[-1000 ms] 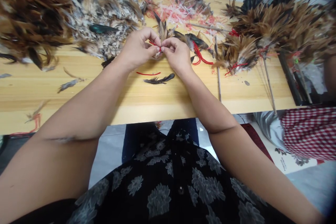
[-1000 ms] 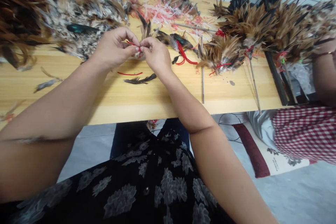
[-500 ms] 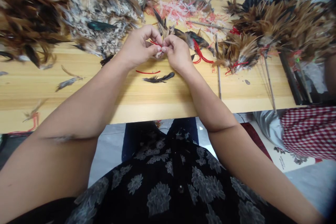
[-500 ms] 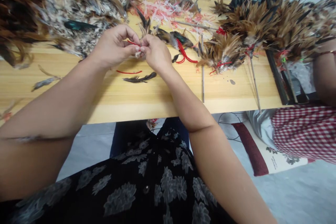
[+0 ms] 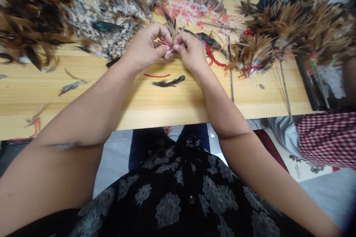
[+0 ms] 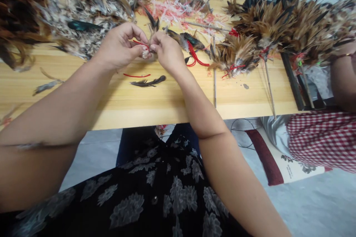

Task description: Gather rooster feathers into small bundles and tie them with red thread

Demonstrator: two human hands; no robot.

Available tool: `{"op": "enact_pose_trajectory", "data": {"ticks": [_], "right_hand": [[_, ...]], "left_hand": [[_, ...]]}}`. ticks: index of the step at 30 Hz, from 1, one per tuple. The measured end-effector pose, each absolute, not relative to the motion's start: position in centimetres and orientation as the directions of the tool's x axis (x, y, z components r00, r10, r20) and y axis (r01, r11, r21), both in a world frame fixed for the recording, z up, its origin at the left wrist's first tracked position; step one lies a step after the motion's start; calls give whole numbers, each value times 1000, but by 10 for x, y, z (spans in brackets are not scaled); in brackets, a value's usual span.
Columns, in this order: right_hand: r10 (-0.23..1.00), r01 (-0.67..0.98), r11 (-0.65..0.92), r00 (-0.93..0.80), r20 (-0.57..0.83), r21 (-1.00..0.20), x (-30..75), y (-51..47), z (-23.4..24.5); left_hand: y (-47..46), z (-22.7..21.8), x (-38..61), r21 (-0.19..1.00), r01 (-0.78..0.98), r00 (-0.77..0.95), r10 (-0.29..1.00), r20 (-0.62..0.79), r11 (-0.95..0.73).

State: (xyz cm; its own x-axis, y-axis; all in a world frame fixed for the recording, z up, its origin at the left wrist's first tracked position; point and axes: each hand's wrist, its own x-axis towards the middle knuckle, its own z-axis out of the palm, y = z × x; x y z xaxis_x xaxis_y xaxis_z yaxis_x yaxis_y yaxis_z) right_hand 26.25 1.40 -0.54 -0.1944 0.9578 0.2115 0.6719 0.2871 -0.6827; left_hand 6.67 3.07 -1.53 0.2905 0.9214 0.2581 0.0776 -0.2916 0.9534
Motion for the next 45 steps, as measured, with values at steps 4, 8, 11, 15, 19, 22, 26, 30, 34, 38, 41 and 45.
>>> {"op": "enact_pose_trajectory", "data": {"ticks": [4, 8, 11, 15, 19, 22, 26, 30, 34, 38, 41, 45], "right_hand": [[970, 637, 230, -89, 227, -736, 269, 16, -3], [948, 634, 298, -111, 297, -714, 269, 13, -3], [946, 675, 320, -185, 268, -664, 267, 10, -1], [952, 719, 305, -224, 207, -625, 264, 6, 3], [945, 735, 327, -245, 218, -595, 263, 0, 7], [936, 735, 351, -265, 231, -580, 263, 0, 5], [939, 709, 344, -274, 209, -615, 265, 8, -3], [927, 692, 372, -314, 206, -619, 266, 13, -8], [932, 760, 363, -308, 193, -539, 265, 5, -5], [940, 800, 340, -292, 174, -494, 263, -1, -1], [943, 777, 331, -286, 168, -536, 261, 3, 0], [952, 715, 302, -263, 158, -631, 258, 4, 6]], "left_hand": [[29, -10, 65, 946, 117, 293, 921, 258, -302], [30, -12, 63, 930, 161, 341, 903, 261, -330], [33, -16, 61, 913, 173, 344, 892, 295, -368], [38, -23, 59, 878, 227, 362, 873, 326, -422], [45, -30, 57, 840, 279, 367, 860, 354, -465], [48, -33, 56, 818, 297, 382, 846, 371, -492], [42, -29, 57, 849, 283, 320, 879, 355, -446], [30, -19, 61, 899, 238, 280, 912, 300, -369], [23, -13, 62, 934, 187, 313, 920, 237, -305], [21, -11, 64, 951, 156, 317, 926, 206, -265], [22, -11, 66, 942, 168, 310, 923, 229, -290], [25, -13, 66, 926, 194, 288, 921, 262, -324]]}}
